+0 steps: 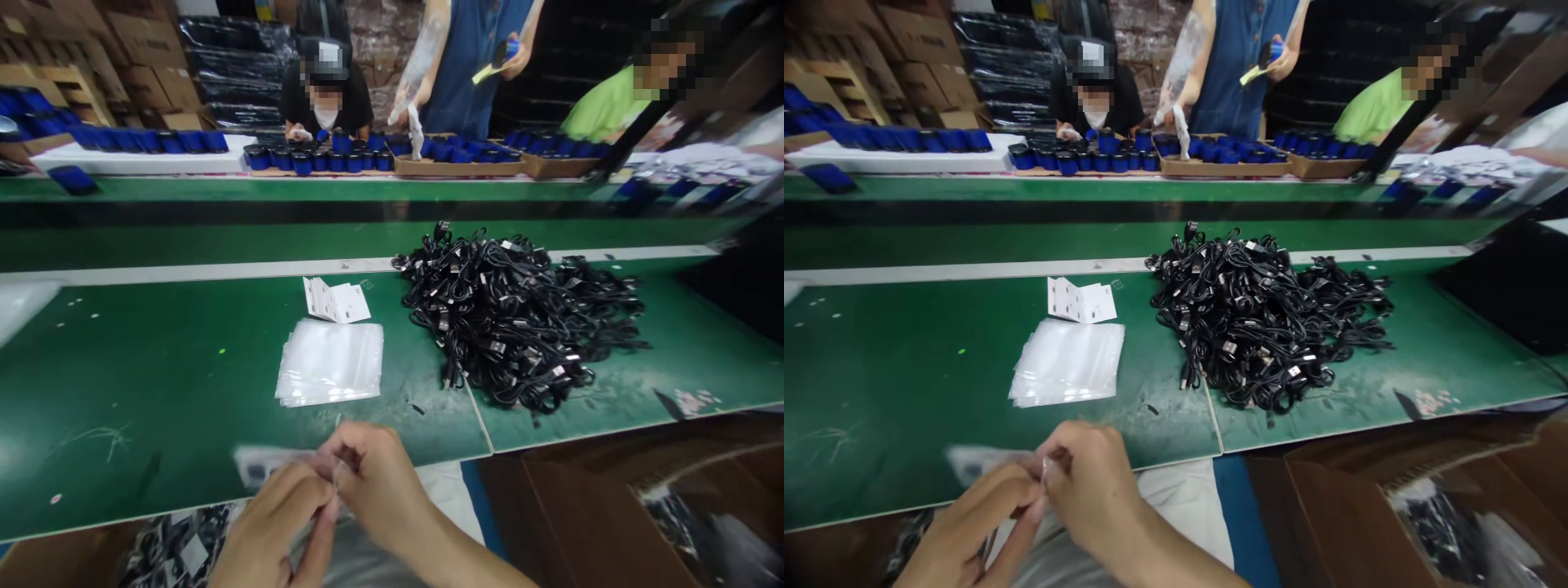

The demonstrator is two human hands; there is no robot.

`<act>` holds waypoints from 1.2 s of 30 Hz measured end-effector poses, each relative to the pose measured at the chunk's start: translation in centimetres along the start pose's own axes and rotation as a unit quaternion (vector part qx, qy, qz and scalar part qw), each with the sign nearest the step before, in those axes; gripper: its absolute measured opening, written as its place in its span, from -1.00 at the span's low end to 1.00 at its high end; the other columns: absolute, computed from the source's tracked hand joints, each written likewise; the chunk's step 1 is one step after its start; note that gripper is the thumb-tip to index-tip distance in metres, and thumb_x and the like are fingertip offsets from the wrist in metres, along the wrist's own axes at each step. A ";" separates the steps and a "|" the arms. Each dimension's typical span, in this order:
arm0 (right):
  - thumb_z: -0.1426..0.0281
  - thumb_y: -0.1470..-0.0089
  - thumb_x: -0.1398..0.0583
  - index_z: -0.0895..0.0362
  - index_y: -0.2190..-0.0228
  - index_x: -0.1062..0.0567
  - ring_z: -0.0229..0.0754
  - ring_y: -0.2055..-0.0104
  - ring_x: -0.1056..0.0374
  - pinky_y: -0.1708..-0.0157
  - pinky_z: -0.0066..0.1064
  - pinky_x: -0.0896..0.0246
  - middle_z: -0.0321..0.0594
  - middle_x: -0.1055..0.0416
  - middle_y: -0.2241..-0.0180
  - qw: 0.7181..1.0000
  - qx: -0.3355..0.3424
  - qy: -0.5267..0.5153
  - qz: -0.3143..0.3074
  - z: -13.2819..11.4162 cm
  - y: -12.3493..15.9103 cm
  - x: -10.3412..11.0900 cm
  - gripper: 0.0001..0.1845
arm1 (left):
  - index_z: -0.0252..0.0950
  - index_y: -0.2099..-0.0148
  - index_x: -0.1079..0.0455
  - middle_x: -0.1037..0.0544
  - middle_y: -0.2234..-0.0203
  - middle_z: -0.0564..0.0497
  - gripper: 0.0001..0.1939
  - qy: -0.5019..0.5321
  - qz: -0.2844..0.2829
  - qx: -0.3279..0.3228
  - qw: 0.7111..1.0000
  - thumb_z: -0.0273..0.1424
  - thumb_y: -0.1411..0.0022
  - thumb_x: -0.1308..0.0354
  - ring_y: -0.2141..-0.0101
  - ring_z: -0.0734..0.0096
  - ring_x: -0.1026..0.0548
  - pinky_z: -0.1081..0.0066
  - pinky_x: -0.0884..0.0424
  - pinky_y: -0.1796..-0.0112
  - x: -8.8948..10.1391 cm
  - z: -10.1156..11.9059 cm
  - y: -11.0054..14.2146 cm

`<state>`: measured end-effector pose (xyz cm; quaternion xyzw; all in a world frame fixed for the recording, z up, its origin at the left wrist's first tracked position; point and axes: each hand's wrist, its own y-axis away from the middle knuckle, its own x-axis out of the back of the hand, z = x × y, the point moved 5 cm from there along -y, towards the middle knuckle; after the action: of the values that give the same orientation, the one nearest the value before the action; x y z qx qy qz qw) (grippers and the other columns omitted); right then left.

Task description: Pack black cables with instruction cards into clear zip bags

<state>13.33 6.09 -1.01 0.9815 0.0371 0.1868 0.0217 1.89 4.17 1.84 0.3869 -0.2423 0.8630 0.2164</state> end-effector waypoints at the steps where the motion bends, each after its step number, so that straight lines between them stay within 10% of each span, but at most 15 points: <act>1: 0.63 0.01 -0.20 0.17 0.51 -0.52 -0.31 0.51 -0.35 0.50 -0.56 -0.18 -0.32 -0.46 0.52 1.000 0.012 0.026 -0.010 -0.3 -0.2 0.0 -0.83 | -0.20 0.34 -0.27 -0.45 0.41 0.06 -0.87 0.002 0.001 0.006 1.000 -0.48 -0.26 0.02 0.32 0.44 -0.48 0.58 -0.38 0.27 0.0 -0.2 0.0; 6: 0.47 0.05 -0.32 0.14 0.30 -0.55 -0.23 0.48 -0.39 0.47 -0.48 -0.23 -0.24 -0.50 0.38 0.988 0.014 0.149 0.029 -0.8 -0.1 5.6 -0.82 | -0.21 0.41 -0.24 -0.36 0.54 0.13 -0.80 -0.018 0.022 0.083 0.996 -0.40 -0.30 0.06 0.53 0.51 -0.41 0.60 -0.35 0.46 -0.4 -1.5 -0.5; 9: 0.22 -0.07 -0.25 0.26 0.29 -0.51 -0.02 0.41 -0.41 0.54 -0.36 -0.21 -0.02 -0.46 0.34 0.864 -0.074 0.431 0.249 0.2 0.9 11.5 -0.68 | -0.21 0.41 -0.26 -0.37 0.55 0.14 -0.81 -0.050 0.061 0.081 0.994 -0.40 -0.28 0.03 0.53 0.49 -0.42 0.58 -0.33 0.45 -0.3 -1.7 -0.8; 11: 0.19 -0.08 -0.23 0.27 0.35 -0.50 0.08 0.38 -0.39 0.56 -0.31 -0.20 0.04 -0.42 0.38 0.788 -0.091 0.544 0.274 1.0 1.2 12.9 -0.66 | -0.21 0.41 -0.27 -0.39 0.54 0.12 -0.82 -0.066 0.073 0.073 0.992 -0.40 -0.27 0.01 0.50 0.47 -0.43 0.56 -0.33 0.44 -0.4 -1.7 -1.0; 13: 0.29 -0.04 -0.27 0.24 0.40 -0.49 0.10 0.36 -0.37 0.50 -0.27 -0.24 0.00 -0.40 0.42 0.772 -0.063 0.582 0.247 1.7 1.0 12.7 -0.77 | -0.21 0.39 -0.29 -0.40 0.48 0.09 -0.84 -0.076 0.074 0.074 0.992 -0.41 -0.26 0.00 0.45 0.44 -0.43 0.53 -0.34 0.40 -0.6 -1.9 -1.1; 15: 0.41 0.00 -0.28 0.21 0.40 -0.47 0.09 0.34 -0.35 0.40 -0.21 -0.28 -0.03 -0.41 0.41 0.797 -0.023 0.554 0.240 2.0 1.0 11.9 -0.88 | -0.22 0.36 -0.31 -0.40 0.42 0.05 -0.86 -0.078 0.071 0.083 0.991 -0.41 -0.26 0.01 0.40 0.41 -0.44 0.50 -0.36 0.36 -0.7 -2.1 -1.1; 18: 0.47 -0.01 -0.25 0.17 0.35 -0.42 -0.02 0.36 -0.39 0.35 -0.25 -0.30 -0.12 -0.45 0.40 0.908 0.011 0.361 0.210 1.9 1.5 10.4 -0.89 | -0.24 0.34 -0.33 -0.40 0.33 0.00 -0.86 -0.051 0.071 0.114 0.990 -0.41 -0.26 0.02 0.35 0.39 -0.45 0.48 -0.39 0.33 -0.8 -2.4 -1.1; 21: 0.47 -0.06 -0.19 0.12 0.33 -0.40 -0.19 0.43 -0.41 0.43 -0.43 -0.30 -0.27 -0.45 0.45 0.994 -0.009 0.090 0.059 1.7 2.1 7.2 -0.93 | -0.24 0.34 -0.34 -0.40 0.24 -0.03 -0.84 0.011 0.065 0.170 0.983 -0.38 -0.27 0.02 0.33 0.40 -0.48 0.52 -0.42 0.42 -1.0 -2.7 -1.0; 27: 0.59 -0.02 -0.15 0.15 0.32 -0.47 -0.24 0.49 -0.35 0.49 -0.46 -0.23 -0.24 -0.41 0.42 0.994 0.027 0.106 -0.007 1.3 3.2 3.9 -0.83 | -0.23 0.32 -0.37 -0.45 0.15 -0.07 -0.84 0.077 0.080 0.205 0.972 -0.36 -0.28 0.01 0.20 0.33 -0.52 0.62 -0.34 0.65 -0.9 -3.4 -0.3; 33: 0.56 -0.10 -0.10 0.18 0.25 -0.50 -0.22 0.48 -0.35 0.49 -0.43 -0.26 -0.14 -0.42 0.36 0.981 0.137 0.127 0.051 0.6 3.3 3.5 -0.79 | -0.17 0.26 -0.36 -0.45 0.03 -0.05 -0.89 0.003 0.116 0.136 0.984 -0.44 -0.26 -0.02 0.07 0.29 -0.47 0.40 -0.48 0.22 -0.7 -2.6 0.1; 36: 0.53 -0.07 -0.13 0.16 0.27 -0.50 -0.24 0.46 -0.38 0.46 -0.46 -0.29 -0.21 -0.42 0.40 0.994 0.080 0.010 0.074 0.8 3.0 2.8 -0.82 | -0.20 0.27 -0.34 -0.38 -0.05 -0.08 -0.89 -0.030 0.128 0.092 0.987 -0.49 -0.23 -0.02 -0.02 0.25 -0.39 0.30 -0.41 0.08 -0.6 -1.3 0.4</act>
<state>16.44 3.30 -0.53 0.9783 -0.0210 0.1936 -0.0713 1.27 4.52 0.48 0.3969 -0.2156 0.8902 0.0596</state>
